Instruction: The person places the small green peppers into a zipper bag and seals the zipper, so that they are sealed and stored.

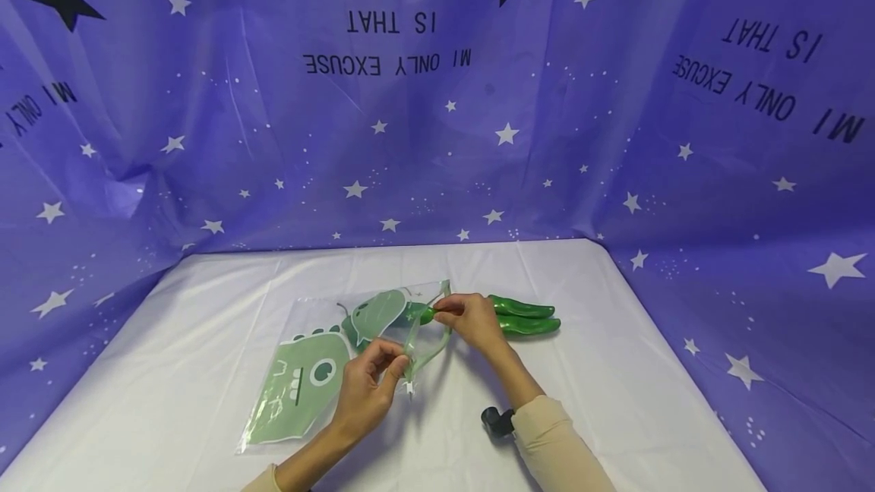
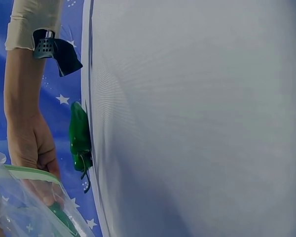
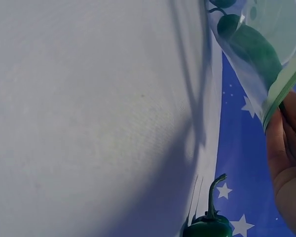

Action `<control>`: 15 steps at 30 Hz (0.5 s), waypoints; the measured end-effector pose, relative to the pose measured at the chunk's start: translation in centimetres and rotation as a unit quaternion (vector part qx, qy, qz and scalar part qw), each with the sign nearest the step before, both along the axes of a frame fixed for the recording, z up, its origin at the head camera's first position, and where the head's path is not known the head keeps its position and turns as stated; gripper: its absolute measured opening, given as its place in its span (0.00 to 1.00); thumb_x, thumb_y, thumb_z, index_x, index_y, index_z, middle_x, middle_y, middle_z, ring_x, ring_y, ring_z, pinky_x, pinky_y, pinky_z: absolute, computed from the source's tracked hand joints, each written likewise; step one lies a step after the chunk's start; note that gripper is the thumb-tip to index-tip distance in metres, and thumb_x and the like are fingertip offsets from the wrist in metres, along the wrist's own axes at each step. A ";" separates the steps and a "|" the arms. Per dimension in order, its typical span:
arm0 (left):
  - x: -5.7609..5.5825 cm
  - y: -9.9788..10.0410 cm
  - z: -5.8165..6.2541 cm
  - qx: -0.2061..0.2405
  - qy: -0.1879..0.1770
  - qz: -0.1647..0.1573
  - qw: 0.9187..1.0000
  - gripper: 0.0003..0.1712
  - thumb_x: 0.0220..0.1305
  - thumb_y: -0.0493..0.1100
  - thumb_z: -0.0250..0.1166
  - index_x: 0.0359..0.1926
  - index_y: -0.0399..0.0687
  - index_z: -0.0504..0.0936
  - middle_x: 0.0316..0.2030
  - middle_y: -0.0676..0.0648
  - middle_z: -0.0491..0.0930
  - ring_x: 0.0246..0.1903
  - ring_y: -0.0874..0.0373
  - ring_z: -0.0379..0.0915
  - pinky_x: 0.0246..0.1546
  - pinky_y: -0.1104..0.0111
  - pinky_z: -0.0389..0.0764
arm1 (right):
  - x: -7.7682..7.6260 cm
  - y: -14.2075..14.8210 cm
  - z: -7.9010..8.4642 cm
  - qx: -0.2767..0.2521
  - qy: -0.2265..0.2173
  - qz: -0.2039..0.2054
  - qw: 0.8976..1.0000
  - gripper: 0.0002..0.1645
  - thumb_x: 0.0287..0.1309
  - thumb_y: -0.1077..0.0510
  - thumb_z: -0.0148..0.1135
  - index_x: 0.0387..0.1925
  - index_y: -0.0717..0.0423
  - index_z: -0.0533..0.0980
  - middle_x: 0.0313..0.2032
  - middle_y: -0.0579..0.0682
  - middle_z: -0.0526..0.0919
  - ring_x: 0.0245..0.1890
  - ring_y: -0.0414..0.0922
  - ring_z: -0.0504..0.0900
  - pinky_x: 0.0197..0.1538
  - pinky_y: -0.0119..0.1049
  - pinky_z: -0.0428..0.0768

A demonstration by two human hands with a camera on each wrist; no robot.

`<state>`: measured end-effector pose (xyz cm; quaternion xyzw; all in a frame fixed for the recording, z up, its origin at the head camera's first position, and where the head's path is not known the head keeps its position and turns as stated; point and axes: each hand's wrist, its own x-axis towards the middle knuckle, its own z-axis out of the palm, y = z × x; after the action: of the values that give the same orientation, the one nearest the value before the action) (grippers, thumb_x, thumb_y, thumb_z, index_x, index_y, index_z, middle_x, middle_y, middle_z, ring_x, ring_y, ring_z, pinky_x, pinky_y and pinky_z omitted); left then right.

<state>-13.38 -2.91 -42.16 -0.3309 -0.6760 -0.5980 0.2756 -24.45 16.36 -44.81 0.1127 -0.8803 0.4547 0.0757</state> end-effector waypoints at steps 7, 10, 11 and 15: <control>0.1 0.0 0.2 0.005 -0.002 -0.005 1.000 0.09 0.52 0.18 0.61 0.32 0.29 0.73 0.26 0.38 0.77 0.23 0.47 0.77 0.28 0.67 0.82 | 0.1 -0.2 -0.2 -0.013 0.003 0.000 1.000 0.08 0.46 0.60 0.74 0.31 0.49 0.85 0.31 0.43 0.86 0.33 0.39 0.84 0.37 0.32 0.81; 0.1 0.0 0.3 0.007 -0.003 -0.005 1.000 0.08 0.53 0.19 0.61 0.32 0.29 0.73 0.26 0.39 0.77 0.23 0.47 0.76 0.28 0.67 0.82 | 0.2 -0.2 -0.3 -0.009 0.003 -0.002 1.000 0.08 0.46 0.59 0.74 0.31 0.48 0.85 0.31 0.42 0.86 0.34 0.39 0.84 0.39 0.33 0.80; 0.1 -0.1 0.3 0.008 -0.004 -0.004 1.000 0.08 0.53 0.19 0.61 0.32 0.29 0.73 0.26 0.39 0.77 0.23 0.47 0.76 0.28 0.66 0.82 | 0.2 -0.2 -0.3 -0.006 0.002 -0.003 1.000 0.08 0.46 0.58 0.74 0.31 0.48 0.85 0.31 0.41 0.86 0.33 0.38 0.84 0.39 0.33 0.80; 0.0 -0.1 0.3 0.010 -0.009 0.003 1.000 0.08 0.54 0.19 0.61 0.32 0.29 0.74 0.25 0.39 0.77 0.23 0.47 0.76 0.29 0.67 0.82 | 0.2 -0.2 -0.4 -0.003 0.011 -0.005 1.000 0.08 0.45 0.59 0.75 0.31 0.49 0.85 0.30 0.42 0.86 0.33 0.39 0.84 0.38 0.33 0.80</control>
<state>-13.36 -3.00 -41.85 -0.3206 -0.6732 -0.6070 0.2747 -24.21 16.19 -45.23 0.1131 -0.8787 0.4553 0.0883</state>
